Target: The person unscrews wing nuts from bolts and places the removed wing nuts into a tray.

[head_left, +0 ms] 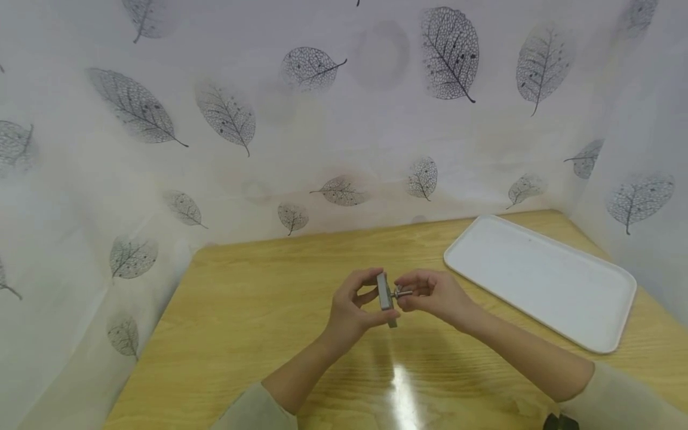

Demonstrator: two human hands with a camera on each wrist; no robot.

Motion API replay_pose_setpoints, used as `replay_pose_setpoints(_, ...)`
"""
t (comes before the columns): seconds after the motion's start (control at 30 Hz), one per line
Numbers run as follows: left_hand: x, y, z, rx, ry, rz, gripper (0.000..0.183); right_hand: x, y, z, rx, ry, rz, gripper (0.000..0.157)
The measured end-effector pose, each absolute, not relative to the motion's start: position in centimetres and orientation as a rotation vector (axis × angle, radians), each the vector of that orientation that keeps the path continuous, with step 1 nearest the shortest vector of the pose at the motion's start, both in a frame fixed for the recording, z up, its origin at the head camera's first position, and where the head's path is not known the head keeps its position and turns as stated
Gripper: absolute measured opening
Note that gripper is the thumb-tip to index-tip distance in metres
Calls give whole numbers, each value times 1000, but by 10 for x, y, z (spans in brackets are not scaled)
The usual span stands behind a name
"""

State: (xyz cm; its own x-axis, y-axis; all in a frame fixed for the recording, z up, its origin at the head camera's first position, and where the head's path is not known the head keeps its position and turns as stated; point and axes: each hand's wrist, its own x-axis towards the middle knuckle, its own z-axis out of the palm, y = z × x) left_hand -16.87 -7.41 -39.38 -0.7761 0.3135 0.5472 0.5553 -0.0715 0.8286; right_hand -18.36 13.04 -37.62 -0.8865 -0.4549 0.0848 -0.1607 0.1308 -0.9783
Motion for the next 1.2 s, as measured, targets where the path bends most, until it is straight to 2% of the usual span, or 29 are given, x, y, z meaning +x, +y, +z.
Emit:
replay_pose_setpoints(0.47, -169, -76, -395, -980, -1989, -1939, 69, -186, 132, -382, -570, 2097, -1906, 30)
replay_pose_setpoints(1.0, -168, -77, -393, -969, -1998, -1928, 68, -185, 131, -375, -423, 2065, -1826, 49)
replay_pose_setpoints(1.2, -168, -74, -393, -969, -2000, -1938, 68, -186, 132, -376, -471, 2034, -1850, 41)
